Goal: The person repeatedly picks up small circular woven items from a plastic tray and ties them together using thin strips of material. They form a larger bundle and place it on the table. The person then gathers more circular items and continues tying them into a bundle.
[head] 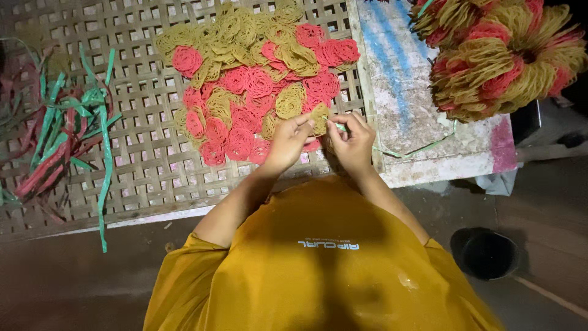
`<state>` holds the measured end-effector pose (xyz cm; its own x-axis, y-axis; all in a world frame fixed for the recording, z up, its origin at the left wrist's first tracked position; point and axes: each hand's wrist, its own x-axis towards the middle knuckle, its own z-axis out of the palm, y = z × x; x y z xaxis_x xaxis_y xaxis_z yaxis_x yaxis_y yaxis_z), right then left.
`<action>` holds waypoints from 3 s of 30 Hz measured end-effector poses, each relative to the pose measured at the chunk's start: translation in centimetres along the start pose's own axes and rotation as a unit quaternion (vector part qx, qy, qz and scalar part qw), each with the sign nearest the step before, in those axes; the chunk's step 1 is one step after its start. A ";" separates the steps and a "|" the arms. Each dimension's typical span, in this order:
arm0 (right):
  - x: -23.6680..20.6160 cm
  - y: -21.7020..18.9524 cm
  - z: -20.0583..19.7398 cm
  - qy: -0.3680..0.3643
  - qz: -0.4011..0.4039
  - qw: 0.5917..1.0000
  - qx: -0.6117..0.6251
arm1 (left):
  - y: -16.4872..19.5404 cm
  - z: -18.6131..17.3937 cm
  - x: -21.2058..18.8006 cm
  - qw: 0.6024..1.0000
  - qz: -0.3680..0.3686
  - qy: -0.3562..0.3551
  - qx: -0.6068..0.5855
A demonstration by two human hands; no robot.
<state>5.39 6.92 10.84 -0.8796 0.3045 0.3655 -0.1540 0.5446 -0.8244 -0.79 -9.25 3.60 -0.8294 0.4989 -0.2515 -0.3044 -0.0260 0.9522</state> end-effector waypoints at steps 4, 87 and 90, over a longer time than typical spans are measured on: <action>0.0 -0.1 0.0 0.004 -0.052 0.998 -0.023 | 1.0 0.8 -0.3 0.996 0.053 -0.046 -0.052; 0.9 2.6 -0.3 -0.031 -0.058 0.997 0.039 | 8.5 1.6 0.1 0.960 0.152 0.042 0.230; -0.2 3.1 -1.2 0.042 -0.061 0.995 0.073 | 10.2 2.1 -1.2 0.832 0.323 0.077 0.444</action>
<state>5.62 9.45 8.67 -0.8107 0.3100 0.4967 -0.3267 0.4645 -0.8231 -1.94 -8.25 14.01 -0.7562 0.5110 0.4087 0.6383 0.4385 0.6327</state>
